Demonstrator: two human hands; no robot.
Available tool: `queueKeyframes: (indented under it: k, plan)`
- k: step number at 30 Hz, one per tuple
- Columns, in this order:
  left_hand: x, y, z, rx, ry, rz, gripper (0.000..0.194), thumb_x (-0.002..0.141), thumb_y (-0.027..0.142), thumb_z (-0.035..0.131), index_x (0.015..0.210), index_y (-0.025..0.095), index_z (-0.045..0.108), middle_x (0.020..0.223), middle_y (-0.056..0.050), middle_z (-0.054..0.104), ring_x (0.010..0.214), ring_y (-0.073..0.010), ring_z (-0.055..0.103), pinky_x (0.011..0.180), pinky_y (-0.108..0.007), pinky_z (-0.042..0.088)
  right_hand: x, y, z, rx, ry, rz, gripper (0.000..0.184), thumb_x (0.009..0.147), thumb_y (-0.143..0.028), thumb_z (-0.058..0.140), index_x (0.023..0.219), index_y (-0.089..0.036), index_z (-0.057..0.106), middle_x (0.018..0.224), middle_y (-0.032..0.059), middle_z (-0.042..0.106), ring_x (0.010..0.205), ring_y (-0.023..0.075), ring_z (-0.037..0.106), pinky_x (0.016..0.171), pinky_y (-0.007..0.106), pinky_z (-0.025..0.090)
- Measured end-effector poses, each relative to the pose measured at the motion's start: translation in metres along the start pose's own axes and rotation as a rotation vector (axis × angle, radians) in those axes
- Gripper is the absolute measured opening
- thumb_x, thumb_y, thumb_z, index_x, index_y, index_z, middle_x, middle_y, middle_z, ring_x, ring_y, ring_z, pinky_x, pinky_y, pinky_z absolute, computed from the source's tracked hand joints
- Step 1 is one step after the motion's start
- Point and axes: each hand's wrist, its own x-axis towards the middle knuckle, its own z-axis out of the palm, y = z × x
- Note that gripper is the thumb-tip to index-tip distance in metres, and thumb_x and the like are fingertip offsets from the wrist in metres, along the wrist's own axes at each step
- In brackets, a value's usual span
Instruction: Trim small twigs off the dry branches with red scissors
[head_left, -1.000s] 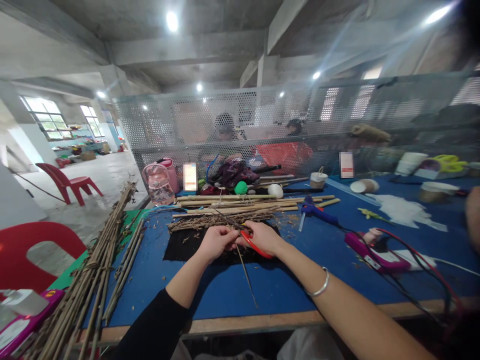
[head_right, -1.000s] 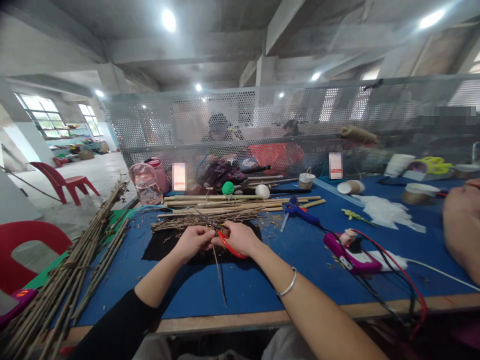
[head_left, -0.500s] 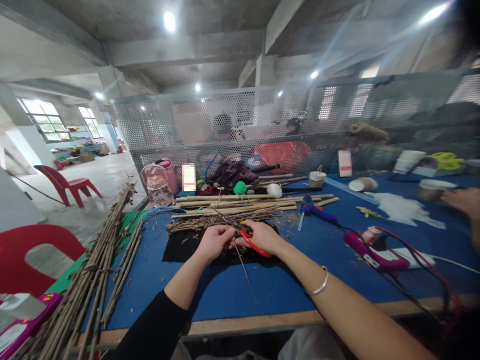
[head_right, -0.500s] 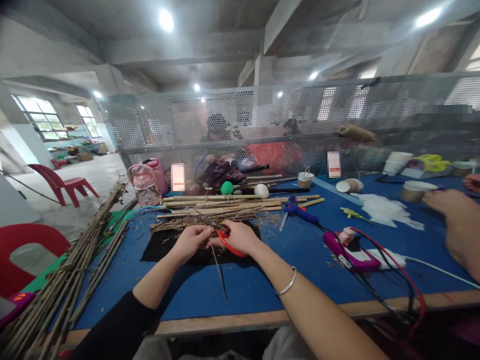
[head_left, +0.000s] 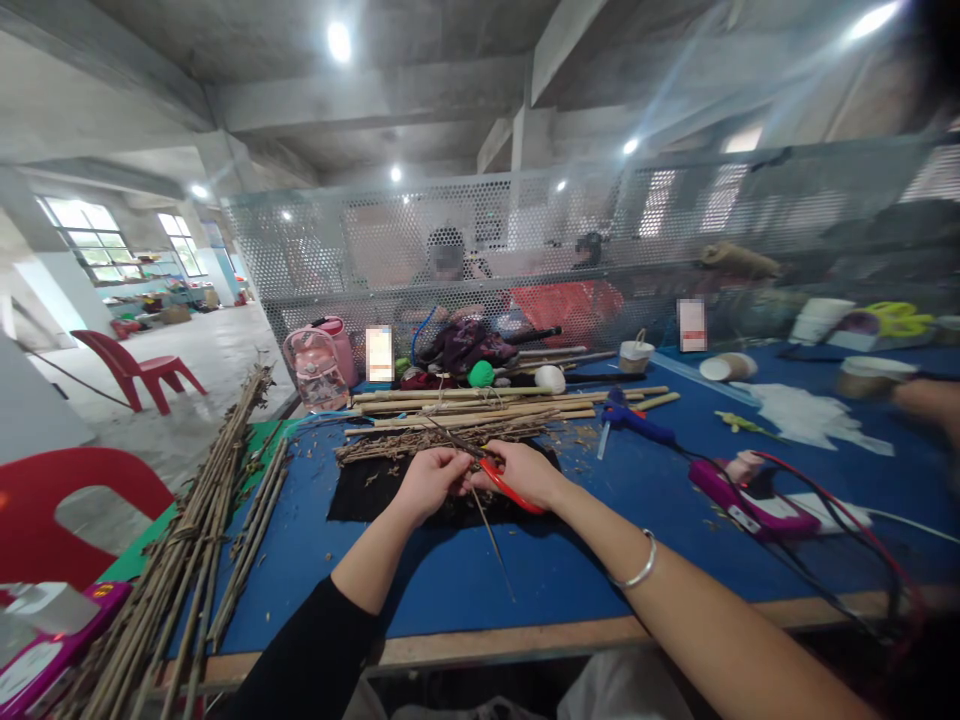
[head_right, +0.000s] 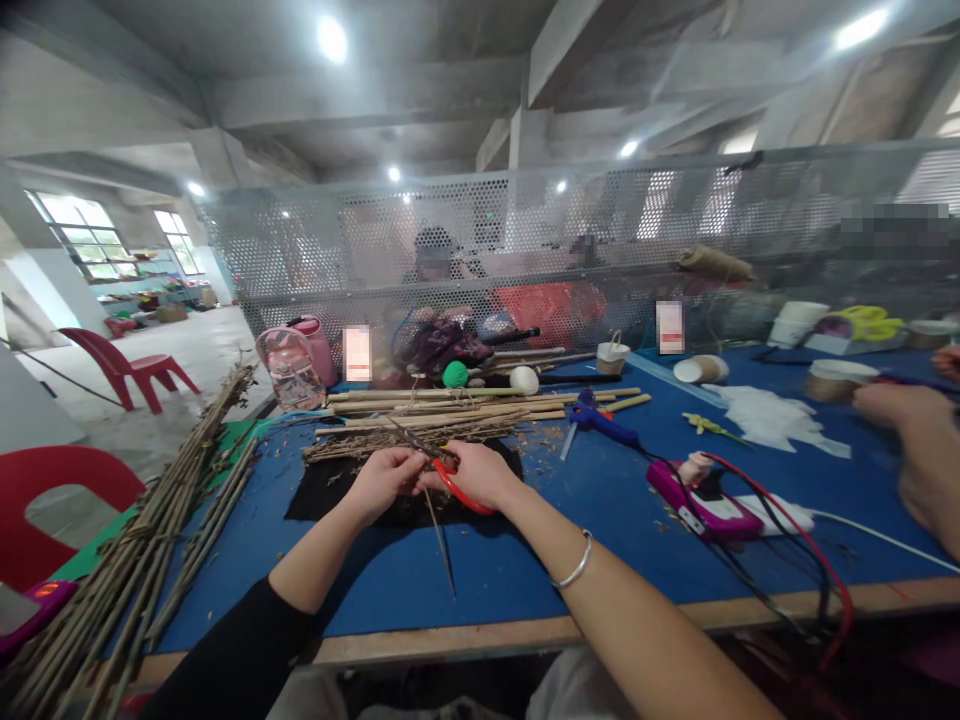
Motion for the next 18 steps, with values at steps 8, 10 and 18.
queueKeyframes:
  k: [8, 10, 18]
  plan:
    - [-0.0013, 0.0032, 0.0019, 0.004, 0.009, -0.005, 0.038, 0.062, 0.049, 0.064, 0.065, 0.011, 0.056, 0.05, 0.001, 0.056, 0.043, -0.0055, 0.047, 0.048, -0.018, 0.038, 0.0051, 0.0071, -0.0007, -0.111, 0.003, 0.045, 0.041, 0.067, -0.061, 0.053, 0.07, -0.02, 0.058, 0.068, 0.0007, 0.06, 0.057, 0.0122, 0.048, 0.05, 0.021, 0.028]
    - [-0.0012, 0.0035, 0.0017, -0.023, 0.006, -0.011, 0.039, 0.061, 0.048, 0.065, 0.07, 0.011, 0.058, 0.052, 0.001, 0.056, 0.044, -0.0055, 0.048, 0.049, -0.018, 0.038, 0.0048, 0.007, -0.001, -0.127, 0.008, 0.035, 0.042, 0.067, -0.062, 0.052, 0.073, -0.021, 0.057, 0.07, 0.0016, 0.061, 0.058, 0.0128, 0.05, 0.051, 0.021, 0.028]
    - [-0.0005, 0.003, 0.001, -0.119, 0.001, -0.025, 0.041, 0.06, 0.045, 0.068, 0.079, 0.01, 0.06, 0.058, 0.0, 0.058, 0.047, -0.0069, 0.051, 0.05, -0.02, 0.042, 0.0012, 0.004, -0.0006, -0.057, -0.039, 0.007, 0.047, 0.067, -0.064, 0.051, 0.086, -0.021, 0.054, 0.073, 0.0019, 0.061, 0.057, 0.0117, 0.048, 0.05, 0.021, 0.028]
